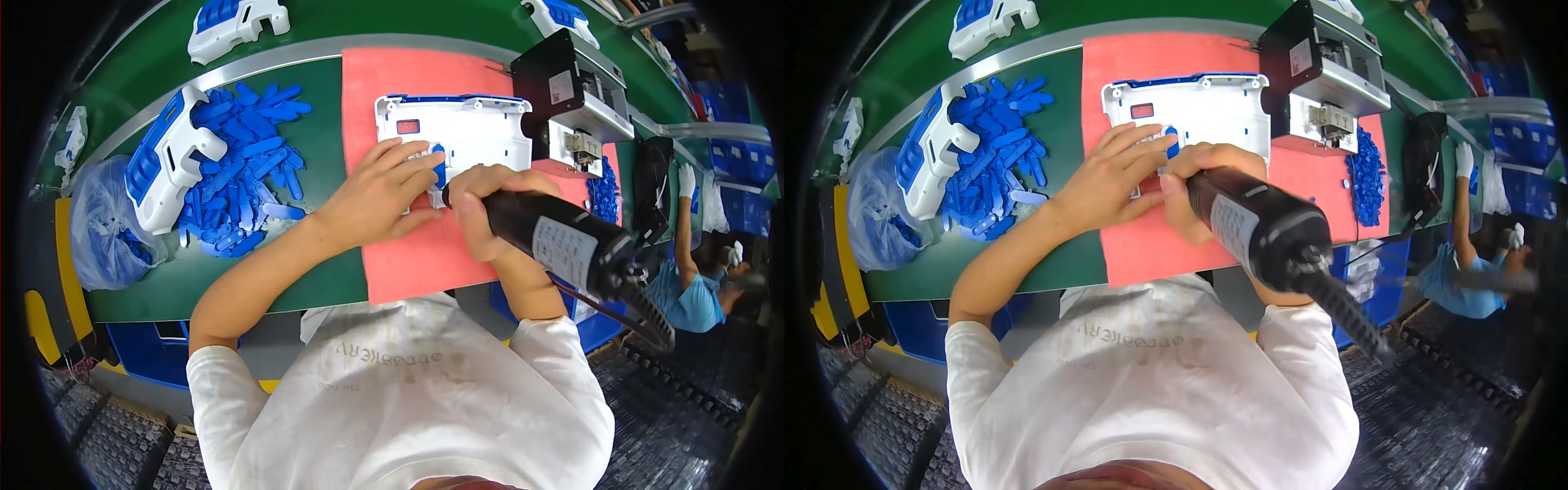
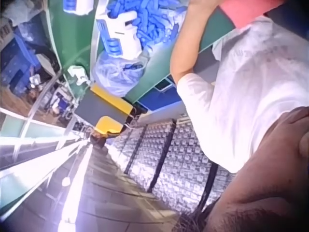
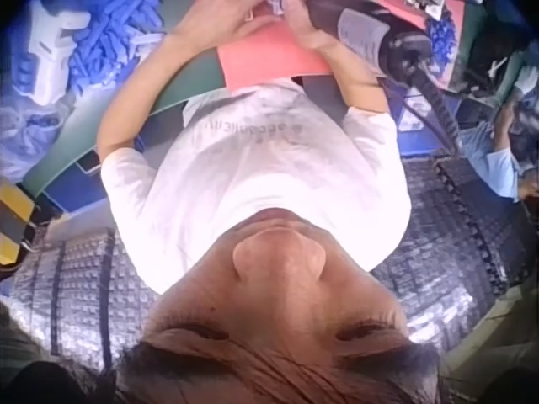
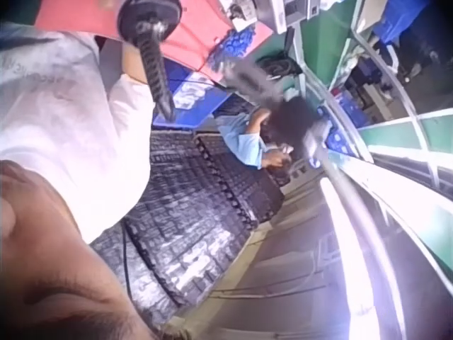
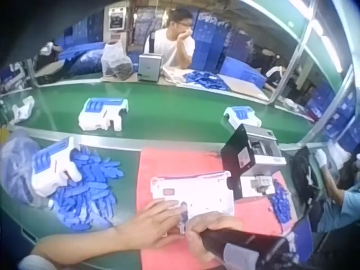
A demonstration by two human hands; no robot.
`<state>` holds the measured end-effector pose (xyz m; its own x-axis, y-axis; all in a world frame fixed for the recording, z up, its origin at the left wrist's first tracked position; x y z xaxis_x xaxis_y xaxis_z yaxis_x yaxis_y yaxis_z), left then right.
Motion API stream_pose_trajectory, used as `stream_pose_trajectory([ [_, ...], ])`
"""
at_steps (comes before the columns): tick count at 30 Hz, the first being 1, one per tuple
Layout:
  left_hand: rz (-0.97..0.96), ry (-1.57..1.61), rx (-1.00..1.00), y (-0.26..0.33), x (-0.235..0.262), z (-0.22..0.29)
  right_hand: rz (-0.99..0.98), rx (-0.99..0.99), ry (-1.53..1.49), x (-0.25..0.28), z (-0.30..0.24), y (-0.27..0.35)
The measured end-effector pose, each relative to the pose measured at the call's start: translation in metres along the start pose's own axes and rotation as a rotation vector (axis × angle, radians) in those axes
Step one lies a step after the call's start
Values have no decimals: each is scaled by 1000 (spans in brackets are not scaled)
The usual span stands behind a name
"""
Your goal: Assembling plastic components of a toy gun using an electric screwdriver at a factory workbench.
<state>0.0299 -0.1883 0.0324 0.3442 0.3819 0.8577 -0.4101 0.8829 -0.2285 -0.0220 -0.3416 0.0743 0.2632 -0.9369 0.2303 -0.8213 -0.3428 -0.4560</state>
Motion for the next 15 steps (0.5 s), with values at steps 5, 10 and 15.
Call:
stream_pose_trajectory([
  [5,9,-106,18,-2,-11,3,174,-110,427,13,7,2],
  [10,115,339,222,-13,48,5,337,451,-444,75,-88,-2],
  [15,200,1574,483,-19,129,-49,318,329,-381,110,-80,41],
])
Point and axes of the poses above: each hand's wrist, its own y-axis away from the middle knuckle, its own x-axis out of the back of the hand, z = x × y, the point moved 3 cm from there along -y, towards the middle knuckle, and after that the axes turned 14 degrees about -z, right-handed, at the moved point
